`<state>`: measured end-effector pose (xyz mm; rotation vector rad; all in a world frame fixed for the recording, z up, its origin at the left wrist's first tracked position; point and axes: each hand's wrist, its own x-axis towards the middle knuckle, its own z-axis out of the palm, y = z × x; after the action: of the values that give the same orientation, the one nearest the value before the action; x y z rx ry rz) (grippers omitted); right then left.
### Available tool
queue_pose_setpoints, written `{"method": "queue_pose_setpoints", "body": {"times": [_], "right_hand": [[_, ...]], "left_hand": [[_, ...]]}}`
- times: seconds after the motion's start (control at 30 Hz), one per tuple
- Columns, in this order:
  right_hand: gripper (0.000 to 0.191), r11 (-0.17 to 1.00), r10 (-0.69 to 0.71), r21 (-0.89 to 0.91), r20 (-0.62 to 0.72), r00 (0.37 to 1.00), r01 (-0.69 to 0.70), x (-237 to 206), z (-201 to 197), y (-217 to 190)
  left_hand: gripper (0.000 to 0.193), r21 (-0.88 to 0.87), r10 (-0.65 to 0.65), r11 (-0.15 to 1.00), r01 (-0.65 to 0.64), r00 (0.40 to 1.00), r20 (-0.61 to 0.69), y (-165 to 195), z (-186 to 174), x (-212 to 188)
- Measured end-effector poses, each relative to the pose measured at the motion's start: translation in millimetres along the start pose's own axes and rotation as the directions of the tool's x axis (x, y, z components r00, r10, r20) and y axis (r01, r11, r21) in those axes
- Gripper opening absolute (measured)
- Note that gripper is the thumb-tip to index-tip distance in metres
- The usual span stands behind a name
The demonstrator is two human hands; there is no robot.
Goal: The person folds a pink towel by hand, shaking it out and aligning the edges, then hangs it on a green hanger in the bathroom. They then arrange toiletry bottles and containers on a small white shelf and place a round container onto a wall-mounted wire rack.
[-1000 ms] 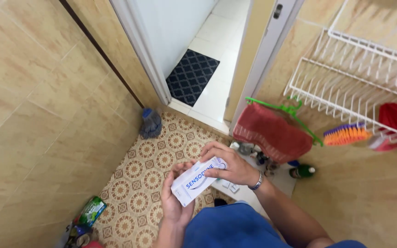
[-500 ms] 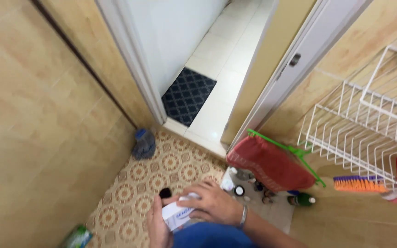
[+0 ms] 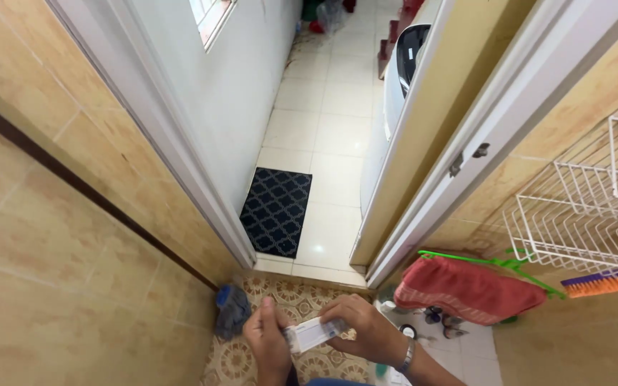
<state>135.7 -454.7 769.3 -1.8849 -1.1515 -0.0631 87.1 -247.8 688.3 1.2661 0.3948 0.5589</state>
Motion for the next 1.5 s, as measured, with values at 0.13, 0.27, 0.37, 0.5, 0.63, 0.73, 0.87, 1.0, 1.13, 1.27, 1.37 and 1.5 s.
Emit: {"method": "queue_pose_setpoints", "body": {"times": [0.13, 0.27, 0.37, 0.5, 0.63, 0.73, 0.87, 1.0, 1.13, 1.27, 1.37, 1.5], "right_hand": [[0.032, 0.998, 0.015, -0.063, 0.119, 0.993, -0.007, 50.1, 29.2, -10.2], [0.032, 0.995, 0.055, -0.081, 0.074, 0.996, -0.049, 70.7, 66.4, -21.5], [0.034, 0.98, 0.197, -0.05, 0.088, 0.976, -0.193, 71.7, 76.9, -25.8], [0.032, 0.941, 0.335, -0.1, 0.133, 0.933, -0.324, 75.7, 71.1, -24.7], [0.031, 0.938, 0.33, -0.159, 0.152, 0.932, -0.307, 95.3, 69.2, -20.8], [0.031, 0.942, 0.304, -0.206, 0.189, 0.934, -0.265, 110.3, 77.2, -18.4], [0.034, 0.959, 0.235, -0.206, 0.186, 0.954, -0.196, 113.2, 89.5, -12.7], [0.033, 0.915, 0.325, -0.302, 0.164, 0.931, -0.266, 109.1, 91.1, 1.0], [0.031, 0.77, 0.598, -0.339, 0.083, 0.798, -0.541, 100.9, 68.0, 4.2], [0.037, 0.694, 0.625, -0.331, -0.163, 0.763, -0.639, 83.0, 24.1, -7.8], [0.04, 0.575, 0.7, -0.272, -0.324, 0.636, -0.771, 66.8, -8.6, -15.6], [0.039, 0.586, 0.522, -0.304, -0.567, 0.637, -0.751, 37.7, -52.4, -27.2]], "left_hand": [[0.052, -0.013, -0.036, 0.999, 0.035, 0.988, -0.147, -11.6, -54.1, 44.0], [0.053, 0.17, 0.086, 0.984, -0.062, 0.986, -0.14, -31.5, -93.4, 81.9], [0.055, 0.194, -0.091, 0.976, 0.098, 0.995, -0.042, -35.5, -96.7, 91.1], [0.051, 0.215, -0.129, 0.973, 0.087, 0.974, 0.187, -24.9, -84.8, 91.6], [0.045, 0.272, -0.081, 0.962, 0.007, 0.962, 0.26, -15.3, -84.8, 104.8], [0.044, 0.3, -0.118, 0.953, 0.047, 0.968, 0.223, -20.7, -99.7, 118.1], [0.031, 0.256, -0.255, 0.94, 0.224, 0.962, 0.094, -43.3, -132.8, 135.4], [0.038, 0.195, -0.226, 0.957, 0.216, 0.974, 0.028, -67.2, -163.5, 154.6], [0.042, 0.187, -0.256, 0.949, 0.255, 0.967, -0.02, -71.1, -165.0, 181.8], [0.042, 0.216, -0.308, 0.93, 0.296, 0.951, 0.019, -51.9, -142.7, 192.7], [0.041, 0.263, -0.306, 0.927, 0.269, 0.945, 0.113, -39.3, -125.6, 193.4], [0.04, 0.273, -0.232, 0.946, 0.177, 0.955, 0.186, -51.9, -94.1, 197.4]]}}
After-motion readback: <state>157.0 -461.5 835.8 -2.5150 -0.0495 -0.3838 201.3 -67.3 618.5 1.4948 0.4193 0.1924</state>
